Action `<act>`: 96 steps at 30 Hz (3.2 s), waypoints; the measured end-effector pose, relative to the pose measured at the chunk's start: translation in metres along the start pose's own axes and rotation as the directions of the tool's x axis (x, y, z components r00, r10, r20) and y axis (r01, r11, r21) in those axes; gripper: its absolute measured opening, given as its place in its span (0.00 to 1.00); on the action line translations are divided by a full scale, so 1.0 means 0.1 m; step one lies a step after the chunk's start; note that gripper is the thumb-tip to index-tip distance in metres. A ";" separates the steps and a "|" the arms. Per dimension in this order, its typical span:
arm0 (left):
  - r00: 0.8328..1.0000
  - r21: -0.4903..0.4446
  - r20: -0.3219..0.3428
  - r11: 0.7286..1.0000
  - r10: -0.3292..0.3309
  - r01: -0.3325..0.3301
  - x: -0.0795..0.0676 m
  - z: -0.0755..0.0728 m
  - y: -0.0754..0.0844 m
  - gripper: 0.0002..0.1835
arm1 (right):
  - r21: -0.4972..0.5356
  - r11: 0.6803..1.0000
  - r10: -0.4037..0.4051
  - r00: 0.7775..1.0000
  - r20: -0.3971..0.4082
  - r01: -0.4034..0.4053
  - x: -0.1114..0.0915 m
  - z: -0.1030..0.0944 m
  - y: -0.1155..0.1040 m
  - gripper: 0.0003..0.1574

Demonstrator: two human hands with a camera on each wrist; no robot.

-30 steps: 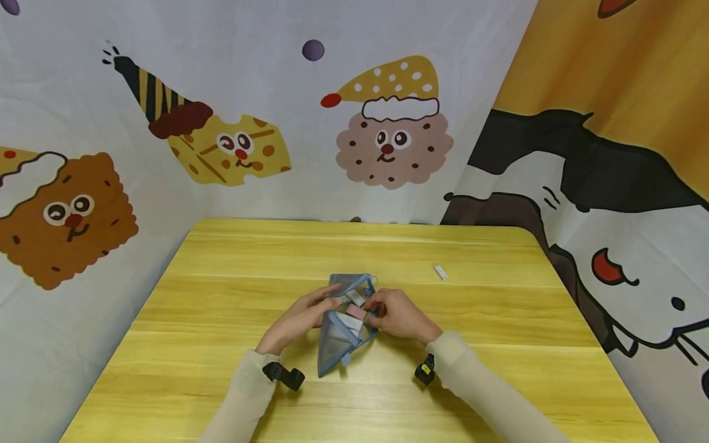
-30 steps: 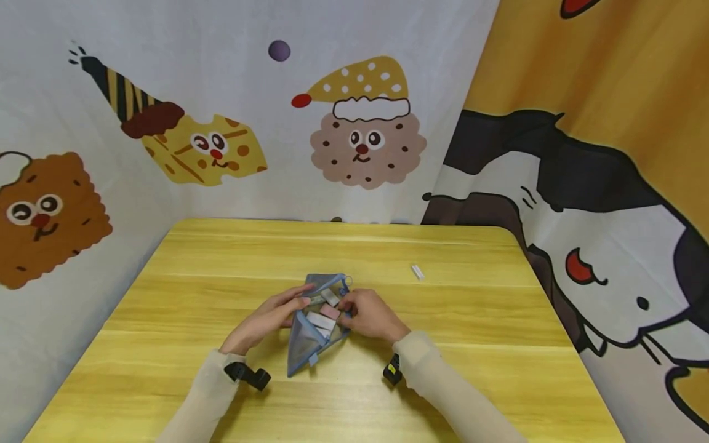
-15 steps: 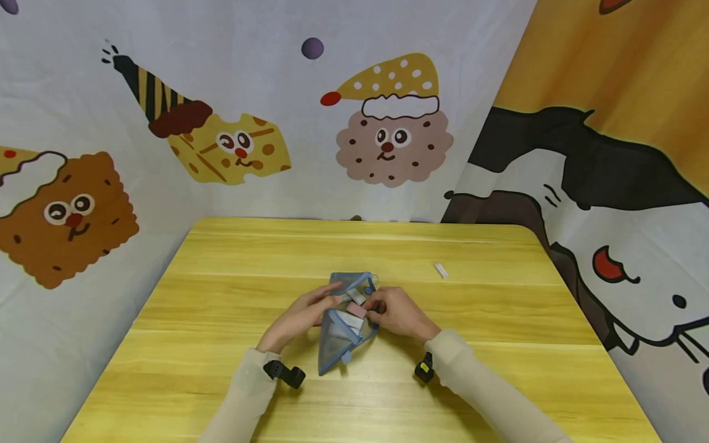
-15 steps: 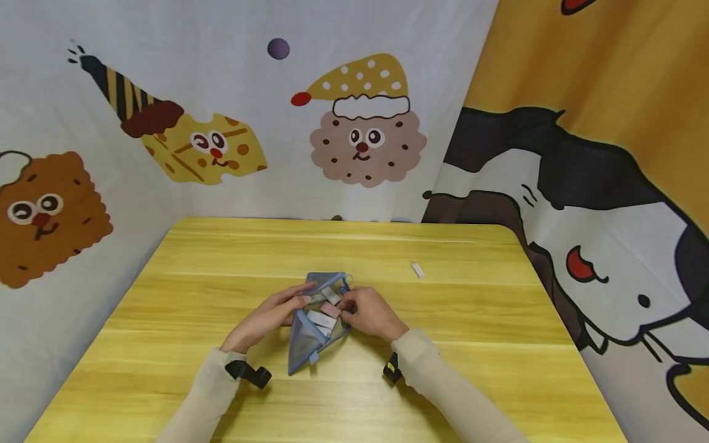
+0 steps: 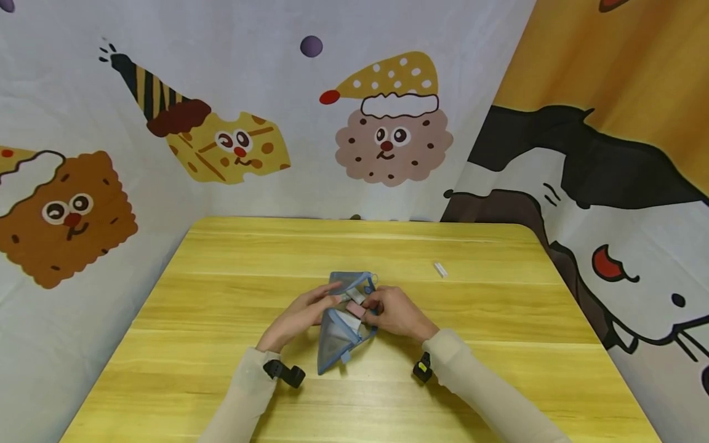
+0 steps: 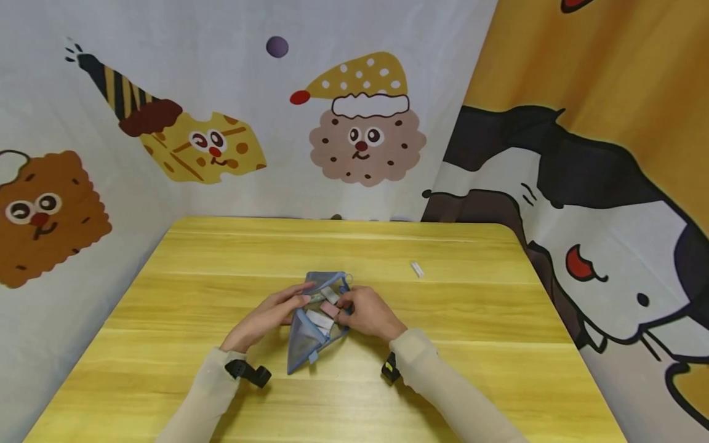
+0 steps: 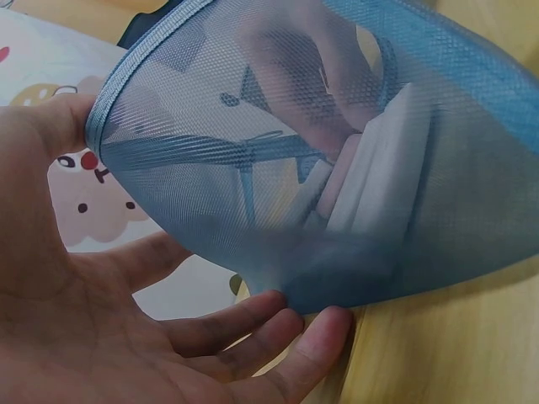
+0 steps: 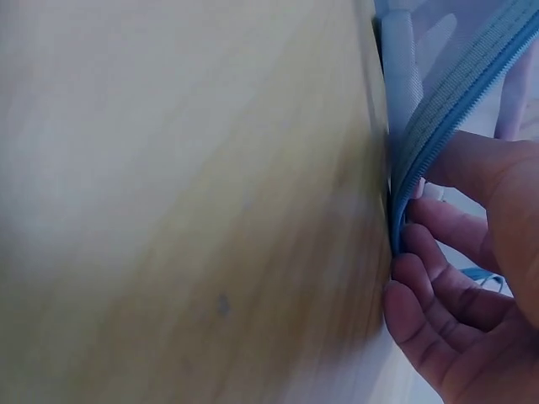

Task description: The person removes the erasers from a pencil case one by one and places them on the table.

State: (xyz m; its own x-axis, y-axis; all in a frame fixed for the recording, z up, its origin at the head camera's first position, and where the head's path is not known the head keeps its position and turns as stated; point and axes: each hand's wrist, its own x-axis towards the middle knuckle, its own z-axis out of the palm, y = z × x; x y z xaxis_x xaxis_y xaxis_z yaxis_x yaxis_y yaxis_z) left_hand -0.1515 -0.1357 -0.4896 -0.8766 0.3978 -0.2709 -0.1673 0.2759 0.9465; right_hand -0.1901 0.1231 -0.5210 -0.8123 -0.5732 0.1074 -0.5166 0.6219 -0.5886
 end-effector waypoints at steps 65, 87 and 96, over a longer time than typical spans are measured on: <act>1.000 -0.029 -0.016 1.000 -0.008 0.008 -0.02 0.00 0.02 0.33 | 0.084 0.990 0.124 0.986 -0.108 -0.115 -0.18 -0.38 0.02 0.13; 0.999 -0.014 -0.027 1.000 -0.016 0.015 -0.03 0.00 0.02 0.33 | 0.086 0.964 0.266 0.924 -0.273 -0.252 -0.25 -0.59 0.46 0.14; 1.000 -0.011 -0.024 1.000 -0.014 0.013 -0.02 0.00 0.02 0.33 | 0.091 0.946 0.325 0.902 -0.284 -0.312 -0.28 -0.62 0.66 0.15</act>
State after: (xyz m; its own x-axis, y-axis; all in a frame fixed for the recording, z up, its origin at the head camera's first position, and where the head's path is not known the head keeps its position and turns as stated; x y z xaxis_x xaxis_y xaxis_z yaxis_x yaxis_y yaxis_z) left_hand -0.1503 -0.1360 -0.4877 -0.8849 0.3727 -0.2795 -0.1841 0.2713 0.9447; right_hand -0.2184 0.2131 -0.5129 -0.9776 -0.1635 0.1327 -0.2101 0.7183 -0.6633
